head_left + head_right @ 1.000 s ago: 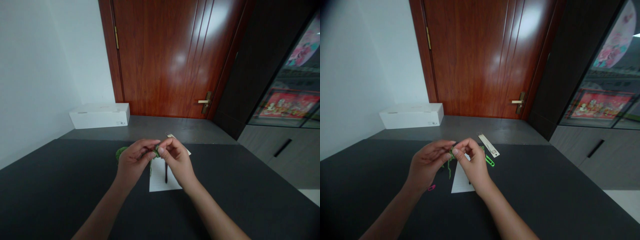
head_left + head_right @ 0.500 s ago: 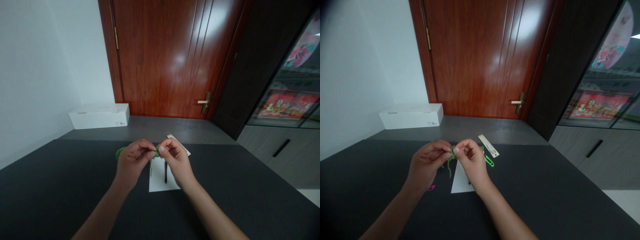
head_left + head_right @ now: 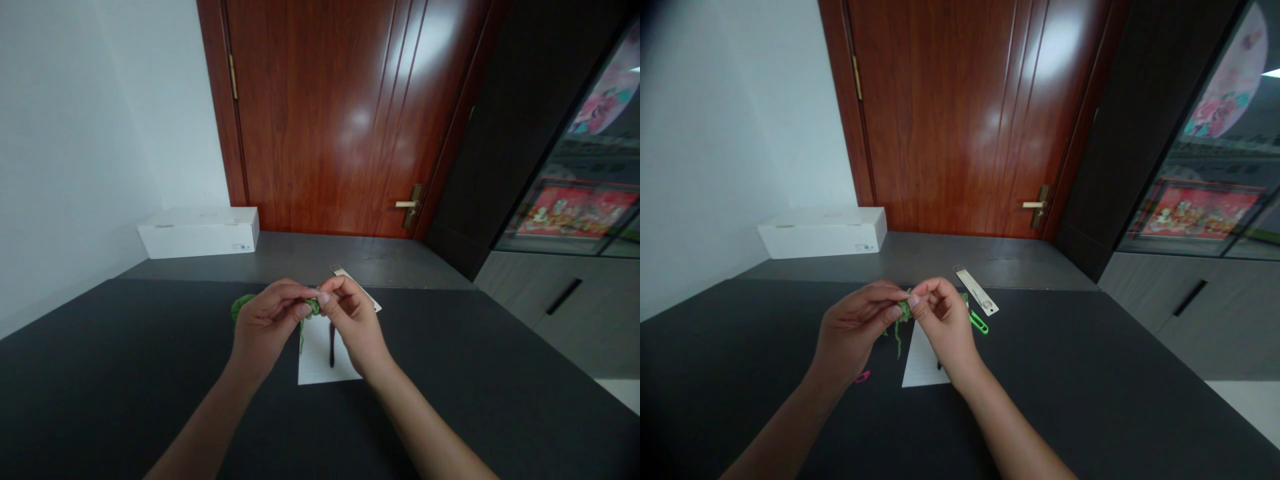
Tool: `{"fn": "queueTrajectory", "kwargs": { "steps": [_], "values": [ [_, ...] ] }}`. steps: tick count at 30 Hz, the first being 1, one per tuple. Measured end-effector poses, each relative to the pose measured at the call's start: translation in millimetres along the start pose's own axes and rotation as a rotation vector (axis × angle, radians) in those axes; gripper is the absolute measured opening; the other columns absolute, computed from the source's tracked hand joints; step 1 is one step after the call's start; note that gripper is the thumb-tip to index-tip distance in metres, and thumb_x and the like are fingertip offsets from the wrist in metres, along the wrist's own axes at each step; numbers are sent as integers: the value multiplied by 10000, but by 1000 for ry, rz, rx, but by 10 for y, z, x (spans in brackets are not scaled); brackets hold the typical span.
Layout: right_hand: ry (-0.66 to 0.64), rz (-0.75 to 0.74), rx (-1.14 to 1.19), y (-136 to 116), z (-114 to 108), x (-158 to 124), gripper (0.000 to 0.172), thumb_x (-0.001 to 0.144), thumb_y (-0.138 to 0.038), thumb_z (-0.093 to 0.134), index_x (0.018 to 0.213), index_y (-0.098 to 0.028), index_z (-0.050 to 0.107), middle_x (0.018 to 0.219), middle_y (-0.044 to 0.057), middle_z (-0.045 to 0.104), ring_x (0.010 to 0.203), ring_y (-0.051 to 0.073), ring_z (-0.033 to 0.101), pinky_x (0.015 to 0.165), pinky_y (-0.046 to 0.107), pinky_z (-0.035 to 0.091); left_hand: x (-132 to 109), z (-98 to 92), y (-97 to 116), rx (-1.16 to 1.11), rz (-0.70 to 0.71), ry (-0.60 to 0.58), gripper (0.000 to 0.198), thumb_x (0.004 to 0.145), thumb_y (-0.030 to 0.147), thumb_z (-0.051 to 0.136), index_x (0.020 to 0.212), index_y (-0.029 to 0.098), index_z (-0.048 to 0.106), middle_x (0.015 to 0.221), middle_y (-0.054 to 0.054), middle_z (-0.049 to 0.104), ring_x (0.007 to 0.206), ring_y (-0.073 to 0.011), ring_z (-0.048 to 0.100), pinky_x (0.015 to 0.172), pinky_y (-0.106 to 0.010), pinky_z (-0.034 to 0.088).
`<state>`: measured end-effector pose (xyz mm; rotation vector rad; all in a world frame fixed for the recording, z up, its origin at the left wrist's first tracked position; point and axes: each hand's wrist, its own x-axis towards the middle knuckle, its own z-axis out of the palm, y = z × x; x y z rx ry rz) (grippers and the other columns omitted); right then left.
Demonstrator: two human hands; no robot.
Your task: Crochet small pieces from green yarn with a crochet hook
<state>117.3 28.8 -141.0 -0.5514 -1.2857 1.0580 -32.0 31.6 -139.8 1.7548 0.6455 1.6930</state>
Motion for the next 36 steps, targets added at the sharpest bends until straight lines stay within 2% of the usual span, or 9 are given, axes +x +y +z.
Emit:
{"fn": "queueTrajectory", "kwargs": {
  "steps": [7,13,21,30,36],
  "values": [
    [-10,13,-14,14,-17,-1,206,839,-395,758,866,-210,673,737,-25,576,675,117,507,632,247,415,-11,5,2,-38,-58,24,248,781,9,716,870,233,775,833,13,722,768,-105,691,692,-171,550],
    [-22,28,-9,16,-33,1,206,839,-393,756,870,-205,677,745,-23,581,687,116,514,642,248,416,-18,15,-13,-74,-93,94,256,752,7,750,880,229,750,851,26,743,777,-97,706,726,-162,559],
    [-66,40,-19,1,-55,20,204,837,-386,761,857,-204,671,722,-27,571,675,113,506,632,247,400,-13,6,5,-72,-16,8,268,791,3,712,879,250,766,831,25,697,782,-100,664,693,-170,529],
    [-14,53,-13,1,-34,20,252,823,-414,758,806,-196,633,712,-27,565,657,119,501,625,257,394,3,2,-9,-55,-1,-5,269,793,-16,705,875,235,759,838,14,697,788,-111,662,698,-188,529],
    [-7,50,-29,15,-27,16,267,838,-436,735,812,-196,621,723,-22,553,664,121,479,622,261,377,9,11,-32,-85,68,-8,258,789,-32,713,838,221,741,807,7,701,783,-125,660,691,-216,529]
  ]
}}
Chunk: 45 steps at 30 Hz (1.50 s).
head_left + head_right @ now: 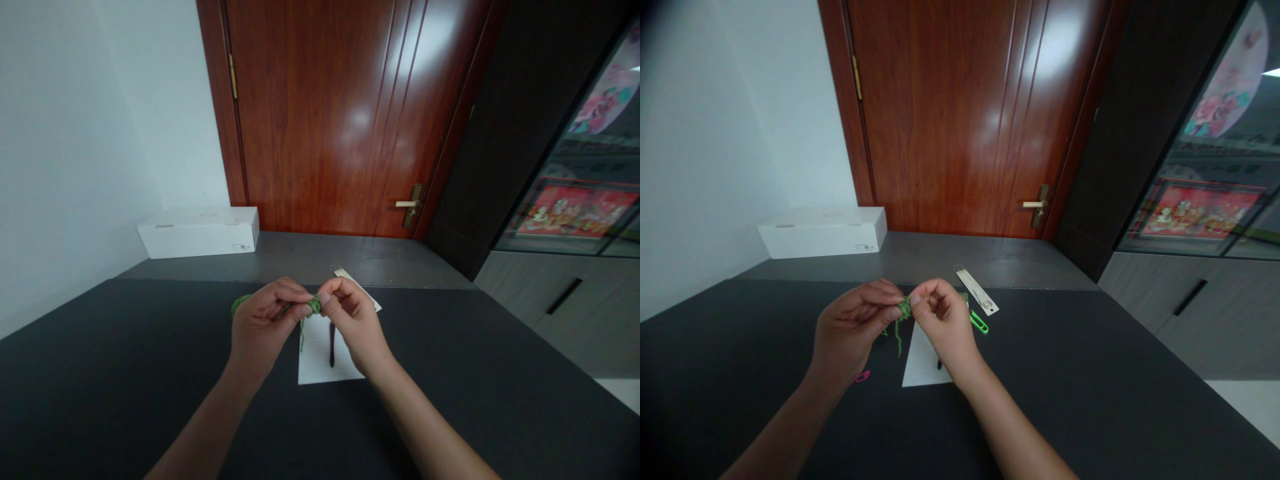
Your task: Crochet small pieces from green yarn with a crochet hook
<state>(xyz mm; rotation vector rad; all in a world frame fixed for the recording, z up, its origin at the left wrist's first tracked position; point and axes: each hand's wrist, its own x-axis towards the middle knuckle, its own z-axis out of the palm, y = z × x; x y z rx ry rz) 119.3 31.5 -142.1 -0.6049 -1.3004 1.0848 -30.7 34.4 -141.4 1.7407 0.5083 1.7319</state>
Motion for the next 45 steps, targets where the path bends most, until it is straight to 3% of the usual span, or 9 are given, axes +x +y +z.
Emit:
{"fn": "queueTrajectory", "kwargs": {
  "steps": [5,12,18,26,31,36,45],
  "values": [
    [8,1,12,-18,2,7,280,835,-456,728,810,-200,619,708,-28,540,656,121,472,620,263,376,0,-19,-12,3,28,2,245,796,-32,709,818,211,732,808,-1,694,782,-132,657,682,-235,525],
    [-100,48,-70,-131,-87,54,353,837,-510,716,712,-194,624,635,-25,559,631,128,504,631,277,391,9,-39,19,128,79,-53,217,790,-5,730,815,210,734,798,-18,698,767,-161,668,660,-273,516],
    [-209,172,-31,-171,-171,68,413,807,-571,739,707,-181,645,621,-23,582,617,120,504,647,280,394,47,-70,25,204,150,-122,173,790,42,750,789,214,738,763,-30,713,737,-186,677,671,-316,527],
    [-271,336,40,-112,-213,64,373,716,-506,840,706,-171,677,588,-40,594,576,101,485,612,260,357,114,-111,114,324,209,-256,107,834,153,736,782,239,774,718,-52,735,716,-212,673,674,-361,535],
    [-197,372,166,-83,-164,67,408,707,-520,842,673,-160,653,584,-39,583,569,90,489,618,253,370,102,-107,99,300,184,-199,143,820,108,737,746,229,748,735,-44,723,724,-199,671,673,-341,525],
    [-144,303,233,-61,-137,63,396,710,-497,853,697,-162,641,620,-31,604,590,90,502,626,249,372,88,-93,89,239,132,-140,172,783,58,755,708,211,727,731,-41,719,731,-193,675,668,-322,525],
    [-28,124,262,-51,-37,38,307,713,-360,876,783,-206,620,754,-27,668,647,103,533,639,249,424,23,-21,24,-75,-182,-7,145,724,46,780,741,188,756,763,-27,706,724,-148,678,644,-239,568]
  ]
}}
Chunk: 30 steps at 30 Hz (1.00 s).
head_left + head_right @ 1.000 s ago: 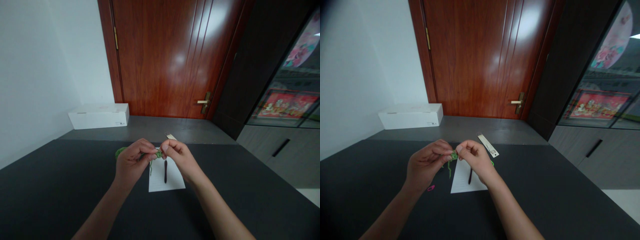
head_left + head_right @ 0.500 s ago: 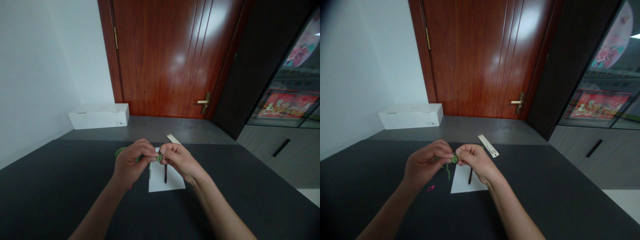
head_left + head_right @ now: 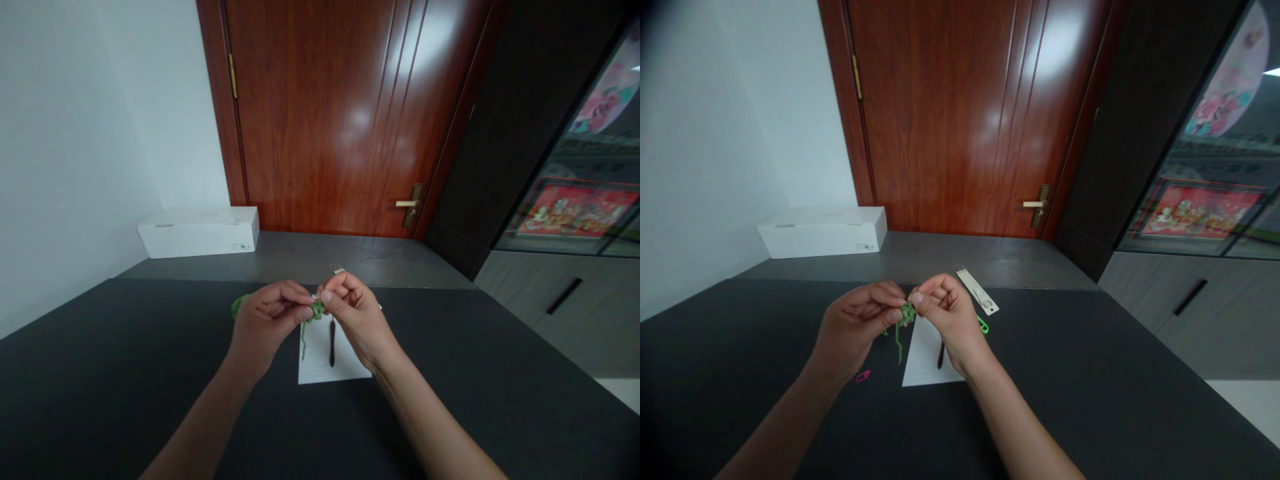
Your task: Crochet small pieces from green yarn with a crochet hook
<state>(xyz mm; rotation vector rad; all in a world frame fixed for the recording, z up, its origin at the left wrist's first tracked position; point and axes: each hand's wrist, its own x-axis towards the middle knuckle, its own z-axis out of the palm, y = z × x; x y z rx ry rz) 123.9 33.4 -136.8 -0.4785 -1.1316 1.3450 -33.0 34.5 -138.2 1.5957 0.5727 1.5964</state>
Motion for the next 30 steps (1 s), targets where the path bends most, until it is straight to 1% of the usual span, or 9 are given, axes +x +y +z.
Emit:
{"fn": "queueTrajectory", "kwargs": {
  "steps": [4,7,9,13,16,20,22,26,30],
  "values": [
    [28,-47,2,-2,33,-5,289,721,-353,867,827,-221,633,777,-21,676,703,125,577,680,268,467,-12,20,-15,-60,-97,74,132,680,64,813,721,173,751,763,-27,703,695,-137,667,617,-226,569],
    [17,-56,-17,9,31,-11,286,753,-377,842,899,-224,650,855,4,705,745,137,605,710,284,489,-1,43,2,-111,-152,124,143,636,67,835,693,161,742,741,-30,706,679,-138,668,604,-227,572],
    [10,-63,-46,14,26,-14,290,756,-379,841,911,-221,654,869,5,698,744,131,608,714,283,492,9,57,13,-151,-175,142,153,625,64,842,689,161,741,734,-27,713,673,-134,671,611,-225,574],
    [-29,-37,-94,10,25,-13,299,736,-394,859,858,-215,653,738,-31,641,664,120,592,675,282,480,19,65,9,-187,-184,156,172,619,46,847,689,166,745,739,-20,724,689,-119,671,635,-201,565],
    [-60,26,-89,7,28,-10,314,719,-410,870,822,-207,654,660,-40,623,637,121,582,646,274,456,16,53,-11,-188,-182,139,165,633,55,844,700,166,741,746,-21,720,671,-126,663,613,-219,566],
    [-41,91,-62,8,29,-11,322,694,-413,882,797,-204,660,647,-42,610,630,116,558,627,265,433,14,22,-27,-140,-132,113,146,662,64,826,711,167,736,758,-26,712,688,-137,664,610,-231,568],
    [-34,96,-68,11,28,-12,310,701,-416,874,802,-201,674,665,-38,610,641,117,551,639,268,431,16,8,-22,-92,-87,86,135,684,60,809,717,171,740,767,-27,707,710,-141,670,628,-232,572],
    [-31,91,-76,11,13,-4,299,764,-472,805,801,-194,702,744,-9,638,657,122,530,661,279,425,26,-5,9,-11,-24,24,142,720,43,766,722,184,745,766,-26,699,725,-149,676,652,-248,578],
    [-56,103,-122,-31,-30,3,326,772,-499,794,774,-187,698,700,-18,606,641,117,501,653,274,392,45,-22,39,39,24,-51,179,726,15,739,724,194,745,743,-22,691,725,-152,674,643,-244,561]
  ]
}}
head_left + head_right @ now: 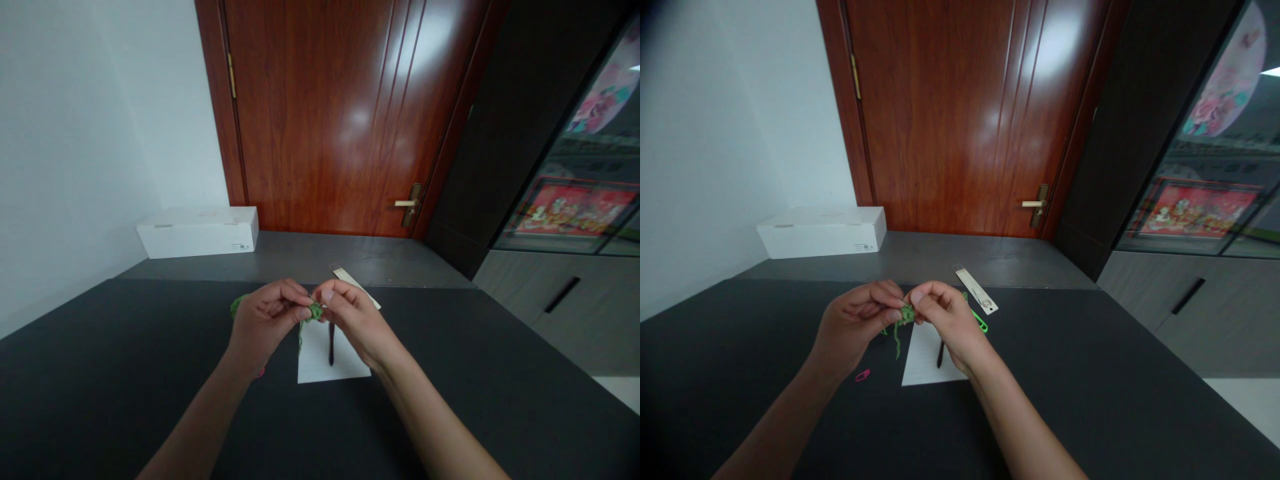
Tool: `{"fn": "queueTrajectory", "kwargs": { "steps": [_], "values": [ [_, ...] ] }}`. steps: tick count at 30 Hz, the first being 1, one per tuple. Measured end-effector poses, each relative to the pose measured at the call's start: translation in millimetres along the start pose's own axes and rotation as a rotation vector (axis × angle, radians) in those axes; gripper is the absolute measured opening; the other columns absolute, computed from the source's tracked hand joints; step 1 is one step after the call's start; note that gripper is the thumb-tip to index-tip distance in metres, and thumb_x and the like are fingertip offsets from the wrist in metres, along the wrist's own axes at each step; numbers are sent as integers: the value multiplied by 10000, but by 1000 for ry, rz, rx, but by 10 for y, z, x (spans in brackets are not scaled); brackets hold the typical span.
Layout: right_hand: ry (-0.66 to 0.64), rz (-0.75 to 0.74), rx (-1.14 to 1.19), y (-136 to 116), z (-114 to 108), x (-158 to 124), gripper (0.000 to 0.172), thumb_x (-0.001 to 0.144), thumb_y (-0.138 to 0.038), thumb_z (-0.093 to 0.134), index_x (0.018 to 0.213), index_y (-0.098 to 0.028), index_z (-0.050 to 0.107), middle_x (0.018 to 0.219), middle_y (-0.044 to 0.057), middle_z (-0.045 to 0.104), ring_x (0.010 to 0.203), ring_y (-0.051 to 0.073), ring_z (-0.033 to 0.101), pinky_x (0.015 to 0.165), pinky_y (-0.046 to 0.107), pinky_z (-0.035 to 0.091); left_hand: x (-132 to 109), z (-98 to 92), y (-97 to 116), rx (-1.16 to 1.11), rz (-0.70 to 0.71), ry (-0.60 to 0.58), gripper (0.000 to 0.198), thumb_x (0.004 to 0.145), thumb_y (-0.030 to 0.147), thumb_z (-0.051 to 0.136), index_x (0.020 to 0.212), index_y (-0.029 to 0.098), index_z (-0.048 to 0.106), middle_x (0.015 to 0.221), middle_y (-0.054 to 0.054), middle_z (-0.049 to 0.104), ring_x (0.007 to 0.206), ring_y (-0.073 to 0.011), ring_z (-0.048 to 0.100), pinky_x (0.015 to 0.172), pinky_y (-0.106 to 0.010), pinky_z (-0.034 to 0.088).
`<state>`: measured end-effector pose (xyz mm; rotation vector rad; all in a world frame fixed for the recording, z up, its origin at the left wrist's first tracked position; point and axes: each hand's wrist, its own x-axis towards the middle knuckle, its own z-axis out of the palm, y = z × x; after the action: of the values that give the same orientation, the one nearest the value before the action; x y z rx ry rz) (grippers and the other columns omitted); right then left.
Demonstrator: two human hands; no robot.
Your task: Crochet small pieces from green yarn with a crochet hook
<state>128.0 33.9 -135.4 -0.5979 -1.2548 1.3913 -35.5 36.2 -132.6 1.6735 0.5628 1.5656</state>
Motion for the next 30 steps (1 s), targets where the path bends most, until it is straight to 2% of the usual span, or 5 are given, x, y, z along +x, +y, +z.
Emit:
{"fn": "queueTrajectory", "kwargs": {
  "steps": [5,10,18,24,30],
  "values": [
    [-67,81,-102,-78,-82,-13,334,721,-476,842,780,-175,711,673,-27,600,623,104,494,627,263,367,24,-51,9,173,114,-100,171,747,33,741,711,199,733,737,-32,703,719,-174,675,653,-283,532],
    [-95,95,-170,-104,-143,-9,287,687,-386,876,768,-175,699,670,-38,607,619,99,496,611,257,359,46,-77,34,374,218,-177,162,783,67,721,714,212,736,722,-46,725,730,-206,680,676,-327,526],
    [-87,111,-246,-145,-149,-5,331,621,-393,912,715,-174,684,640,-40,610,613,103,515,606,254,386,57,-98,11,399,233,-217,169,783,37,710,713,190,725,730,-43,721,717,-191,673,682,-315,516],
    [-9,85,-137,-96,-97,10,315,626,-399,907,700,-174,700,614,-40,623,574,87,506,597,242,394,38,-109,-3,281,149,-204,156,776,29,730,734,178,749,741,-44,711,722,-180,667,683,-303,510],
    [60,14,67,24,-25,19,342,683,-433,884,730,-176,663,613,-41,637,545,74,512,562,218,394,2,-47,-40,-29,-94,-73,120,711,61,792,716,172,748,751,-34,694,730,-171,674,655,-264,545]
  ]
}}
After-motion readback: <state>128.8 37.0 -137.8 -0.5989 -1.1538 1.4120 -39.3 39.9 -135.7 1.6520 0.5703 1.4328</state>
